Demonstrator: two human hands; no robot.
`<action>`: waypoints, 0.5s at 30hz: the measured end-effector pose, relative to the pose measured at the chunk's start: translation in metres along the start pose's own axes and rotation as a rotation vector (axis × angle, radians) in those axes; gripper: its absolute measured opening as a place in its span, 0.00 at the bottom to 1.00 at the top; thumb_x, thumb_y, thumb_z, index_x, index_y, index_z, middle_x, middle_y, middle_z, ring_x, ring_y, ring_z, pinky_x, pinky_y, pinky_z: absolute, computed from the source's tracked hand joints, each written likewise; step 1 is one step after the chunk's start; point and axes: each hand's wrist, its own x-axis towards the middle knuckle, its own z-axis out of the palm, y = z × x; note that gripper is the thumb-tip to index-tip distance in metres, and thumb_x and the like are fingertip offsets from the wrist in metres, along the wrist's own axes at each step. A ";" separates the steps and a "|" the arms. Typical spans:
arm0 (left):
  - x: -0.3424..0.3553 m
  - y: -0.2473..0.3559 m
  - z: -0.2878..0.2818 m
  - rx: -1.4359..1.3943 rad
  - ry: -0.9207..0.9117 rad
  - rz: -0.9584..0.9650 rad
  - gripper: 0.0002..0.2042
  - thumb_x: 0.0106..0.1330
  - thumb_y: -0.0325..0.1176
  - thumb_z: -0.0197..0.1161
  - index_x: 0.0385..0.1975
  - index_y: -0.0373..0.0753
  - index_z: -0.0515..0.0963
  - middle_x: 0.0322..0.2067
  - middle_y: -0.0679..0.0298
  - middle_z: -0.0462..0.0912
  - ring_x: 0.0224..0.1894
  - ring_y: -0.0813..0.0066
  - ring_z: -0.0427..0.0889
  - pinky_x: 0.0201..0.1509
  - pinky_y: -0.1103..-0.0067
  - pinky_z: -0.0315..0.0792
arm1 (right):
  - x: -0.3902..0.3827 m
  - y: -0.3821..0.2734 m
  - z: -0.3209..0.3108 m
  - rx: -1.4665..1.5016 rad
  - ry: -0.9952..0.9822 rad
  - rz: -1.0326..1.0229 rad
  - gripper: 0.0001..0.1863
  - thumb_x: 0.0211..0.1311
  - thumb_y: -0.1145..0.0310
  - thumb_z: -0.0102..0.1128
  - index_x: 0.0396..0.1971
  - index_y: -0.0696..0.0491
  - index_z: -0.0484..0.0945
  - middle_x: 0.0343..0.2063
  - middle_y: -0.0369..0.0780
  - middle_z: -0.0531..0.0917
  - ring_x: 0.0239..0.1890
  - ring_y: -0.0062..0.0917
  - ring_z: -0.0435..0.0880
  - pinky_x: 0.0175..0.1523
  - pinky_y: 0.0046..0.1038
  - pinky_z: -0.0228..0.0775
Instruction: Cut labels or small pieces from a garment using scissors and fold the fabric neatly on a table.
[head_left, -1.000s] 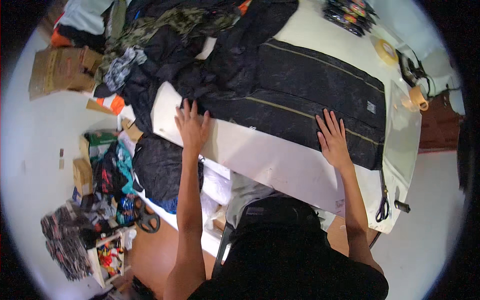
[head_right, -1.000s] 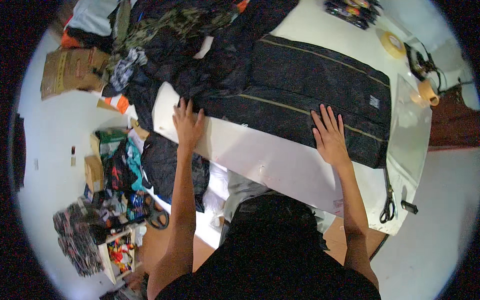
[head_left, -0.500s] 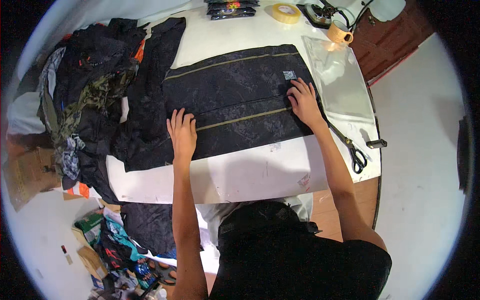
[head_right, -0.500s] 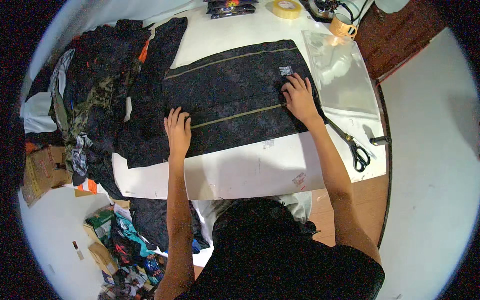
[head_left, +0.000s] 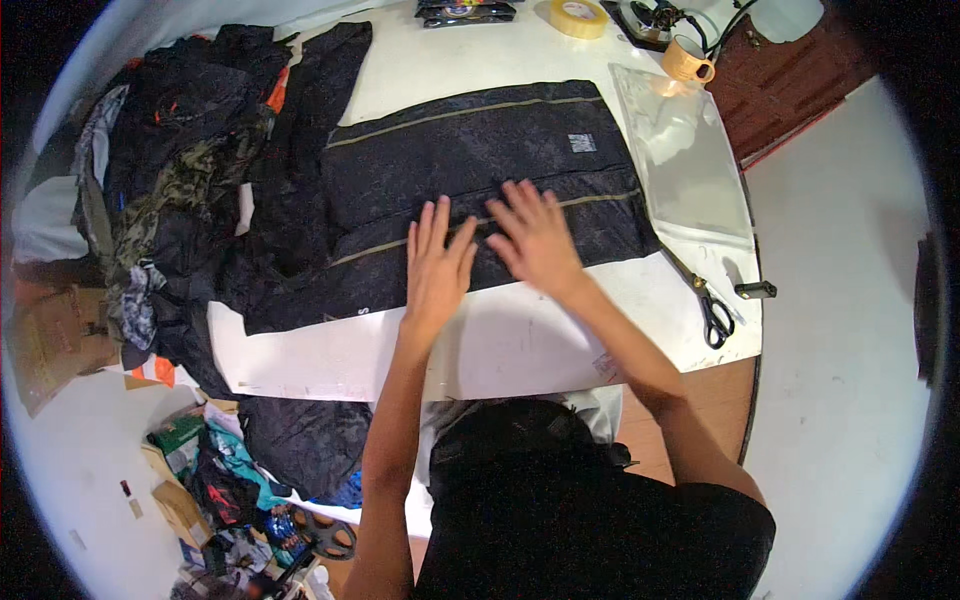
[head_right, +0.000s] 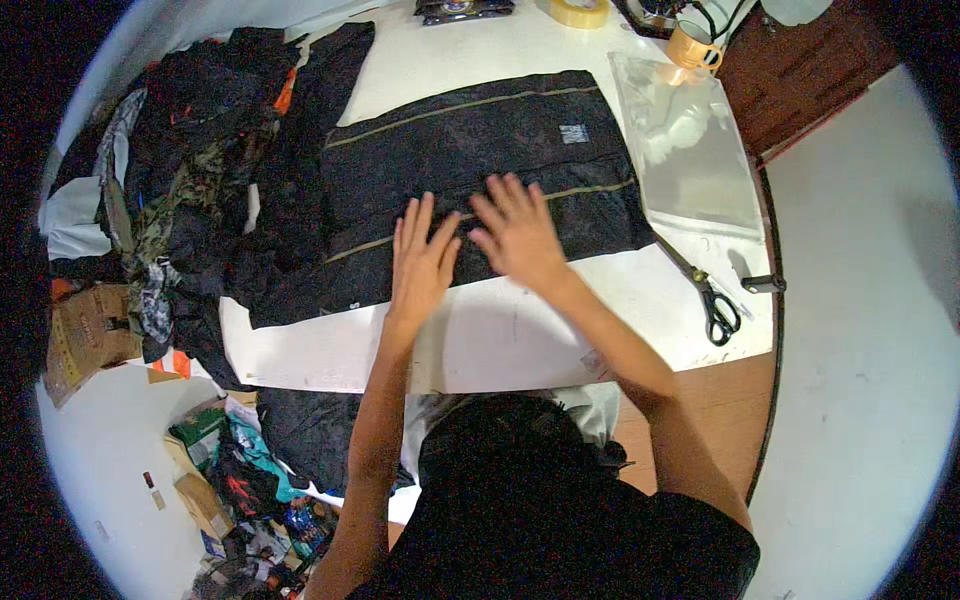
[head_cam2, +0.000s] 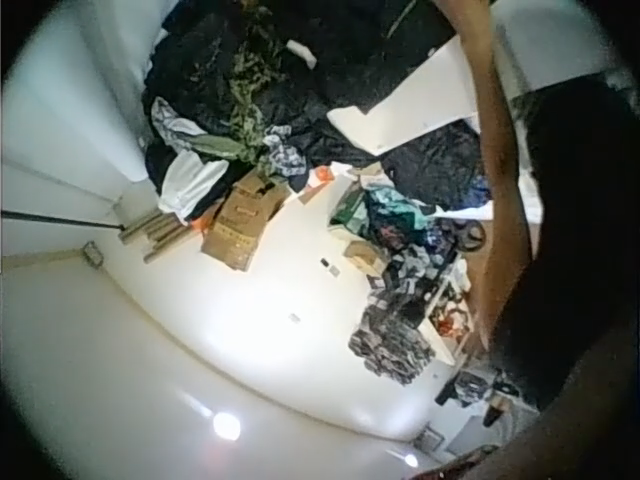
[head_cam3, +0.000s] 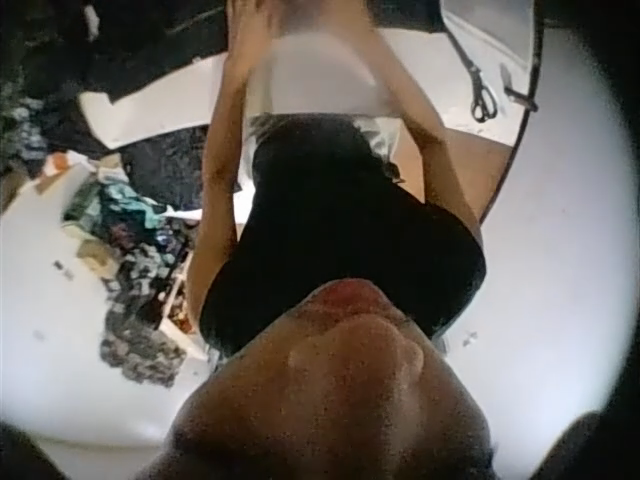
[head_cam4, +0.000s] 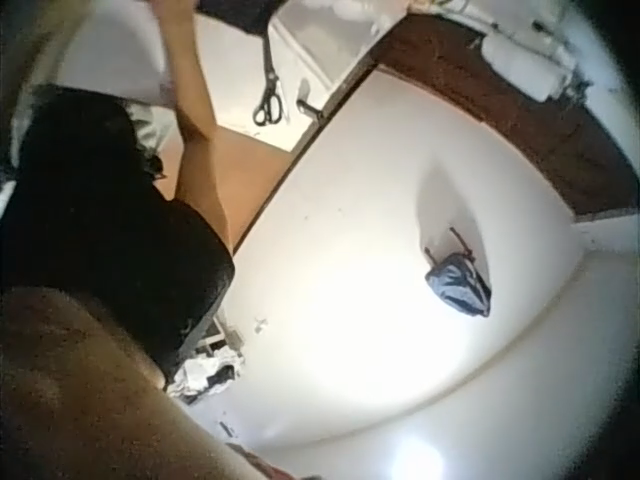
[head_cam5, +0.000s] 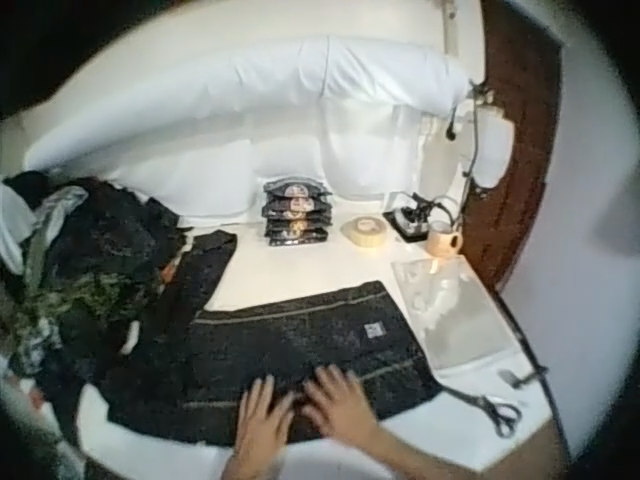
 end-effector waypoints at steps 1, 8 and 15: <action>-0.003 0.010 0.005 -0.032 -0.075 0.021 0.19 0.67 0.37 0.58 0.57 0.43 0.74 0.66 0.49 0.62 0.69 0.46 0.59 0.70 0.54 0.53 | -0.009 -0.005 0.011 0.006 -0.050 -0.021 0.27 0.67 0.52 0.51 0.59 0.52 0.72 0.65 0.50 0.65 0.69 0.47 0.57 0.71 0.52 0.45; -0.026 -0.042 -0.025 0.220 -0.135 -0.182 0.28 0.68 0.51 0.54 0.66 0.46 0.66 0.70 0.55 0.58 0.72 0.54 0.53 0.73 0.54 0.45 | -0.018 0.054 -0.007 -0.139 -0.041 0.188 0.37 0.65 0.40 0.46 0.65 0.52 0.65 0.68 0.51 0.59 0.72 0.45 0.53 0.73 0.50 0.40; -0.052 -0.086 -0.050 0.294 -0.120 -0.206 0.28 0.69 0.50 0.55 0.66 0.46 0.65 0.69 0.55 0.59 0.72 0.54 0.54 0.73 0.55 0.46 | -0.032 0.082 -0.015 -0.243 -0.038 0.319 0.39 0.66 0.38 0.43 0.68 0.51 0.61 0.70 0.50 0.55 0.73 0.45 0.50 0.73 0.49 0.37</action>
